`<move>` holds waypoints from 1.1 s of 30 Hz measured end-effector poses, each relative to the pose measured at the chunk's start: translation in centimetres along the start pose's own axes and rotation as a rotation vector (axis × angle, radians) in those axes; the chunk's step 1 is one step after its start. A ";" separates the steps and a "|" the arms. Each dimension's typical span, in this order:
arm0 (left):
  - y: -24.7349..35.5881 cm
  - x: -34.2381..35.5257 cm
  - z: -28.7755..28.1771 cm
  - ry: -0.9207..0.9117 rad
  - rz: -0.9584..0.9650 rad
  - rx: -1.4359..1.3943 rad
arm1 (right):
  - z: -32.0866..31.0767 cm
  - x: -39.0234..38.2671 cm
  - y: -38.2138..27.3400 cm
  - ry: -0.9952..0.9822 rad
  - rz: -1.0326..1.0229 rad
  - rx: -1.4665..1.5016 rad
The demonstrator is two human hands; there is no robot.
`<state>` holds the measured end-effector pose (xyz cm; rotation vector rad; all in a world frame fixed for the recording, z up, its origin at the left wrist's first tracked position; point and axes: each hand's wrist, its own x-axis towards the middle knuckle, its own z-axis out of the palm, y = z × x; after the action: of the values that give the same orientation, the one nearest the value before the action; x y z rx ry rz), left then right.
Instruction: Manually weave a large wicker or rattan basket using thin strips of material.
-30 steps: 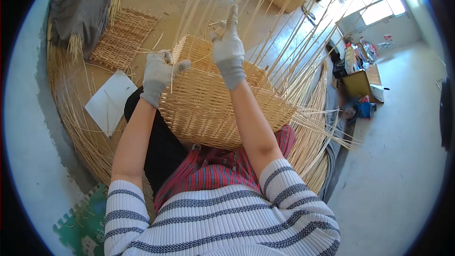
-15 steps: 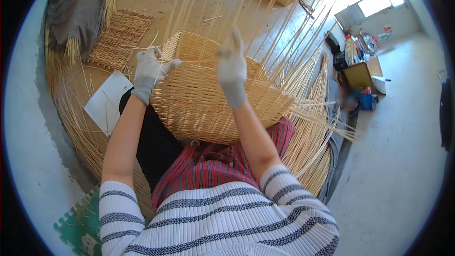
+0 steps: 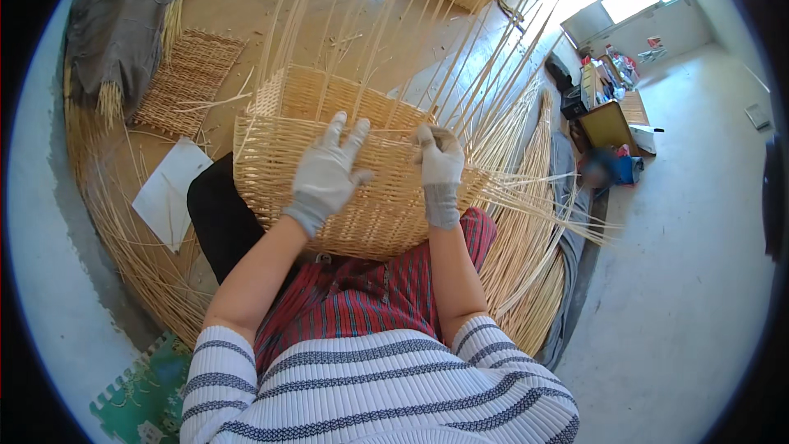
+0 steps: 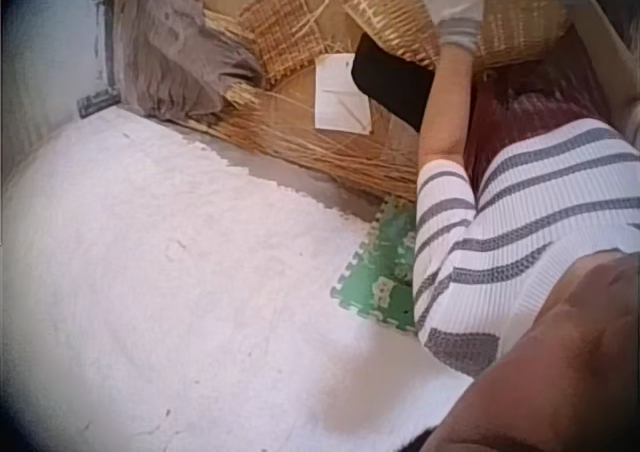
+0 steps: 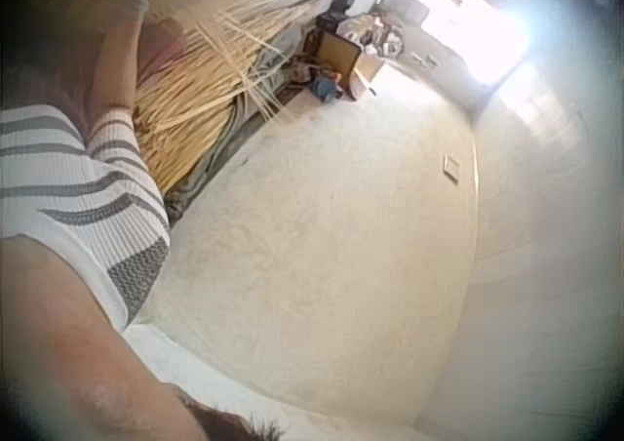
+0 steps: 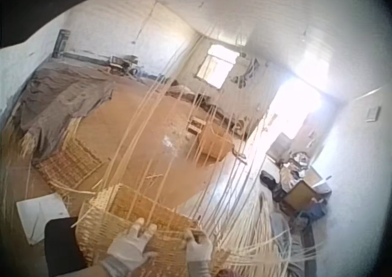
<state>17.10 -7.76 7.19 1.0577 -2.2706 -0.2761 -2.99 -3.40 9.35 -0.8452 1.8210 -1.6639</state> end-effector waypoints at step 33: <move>-16.0 -1.2 -3.7 0.227 -0.367 -0.976 | 16.1 -7.6 0.2 -0.518 -0.164 0.371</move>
<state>29.90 -17.16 2.85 0.8696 -1.4048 -1.1946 13.94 -8.40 7.30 -1.1449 1.0811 -1.6151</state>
